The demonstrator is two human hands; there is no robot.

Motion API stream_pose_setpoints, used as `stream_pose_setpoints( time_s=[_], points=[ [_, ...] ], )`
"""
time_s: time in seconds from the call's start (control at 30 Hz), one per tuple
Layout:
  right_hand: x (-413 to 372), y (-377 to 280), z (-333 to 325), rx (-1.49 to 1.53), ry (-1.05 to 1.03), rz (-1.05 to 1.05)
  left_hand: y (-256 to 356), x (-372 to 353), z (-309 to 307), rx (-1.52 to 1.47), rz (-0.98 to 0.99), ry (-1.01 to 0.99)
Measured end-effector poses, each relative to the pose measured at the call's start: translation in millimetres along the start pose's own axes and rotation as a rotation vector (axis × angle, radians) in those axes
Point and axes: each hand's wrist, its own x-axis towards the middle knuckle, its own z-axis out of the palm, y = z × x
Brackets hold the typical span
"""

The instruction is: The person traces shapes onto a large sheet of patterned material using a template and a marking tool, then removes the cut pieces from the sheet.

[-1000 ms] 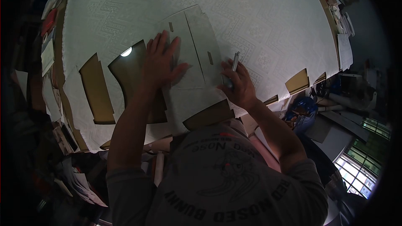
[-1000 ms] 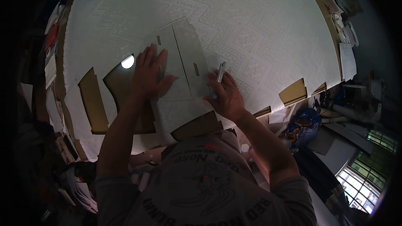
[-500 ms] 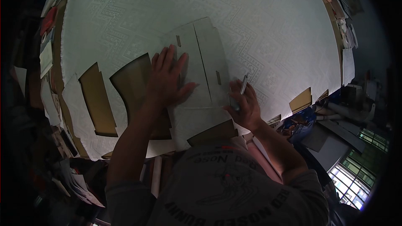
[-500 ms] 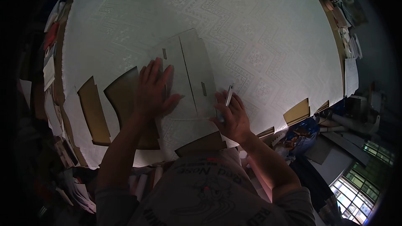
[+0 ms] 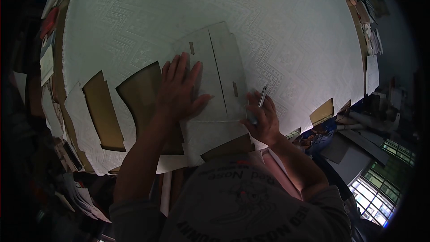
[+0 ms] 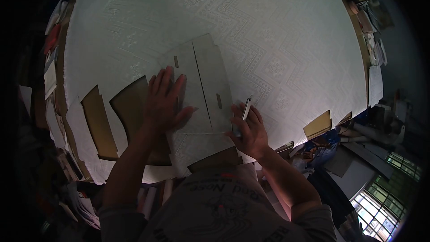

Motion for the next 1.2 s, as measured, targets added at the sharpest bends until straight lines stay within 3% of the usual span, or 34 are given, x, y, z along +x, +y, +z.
stream_pose_setpoints(
  time_s=[1.2],
  points=[
    [0.8,-2.6,-0.1,0.027,0.071,-0.017,1.2,-1.2,1.6,0.012,0.023,0.058]
  ],
)
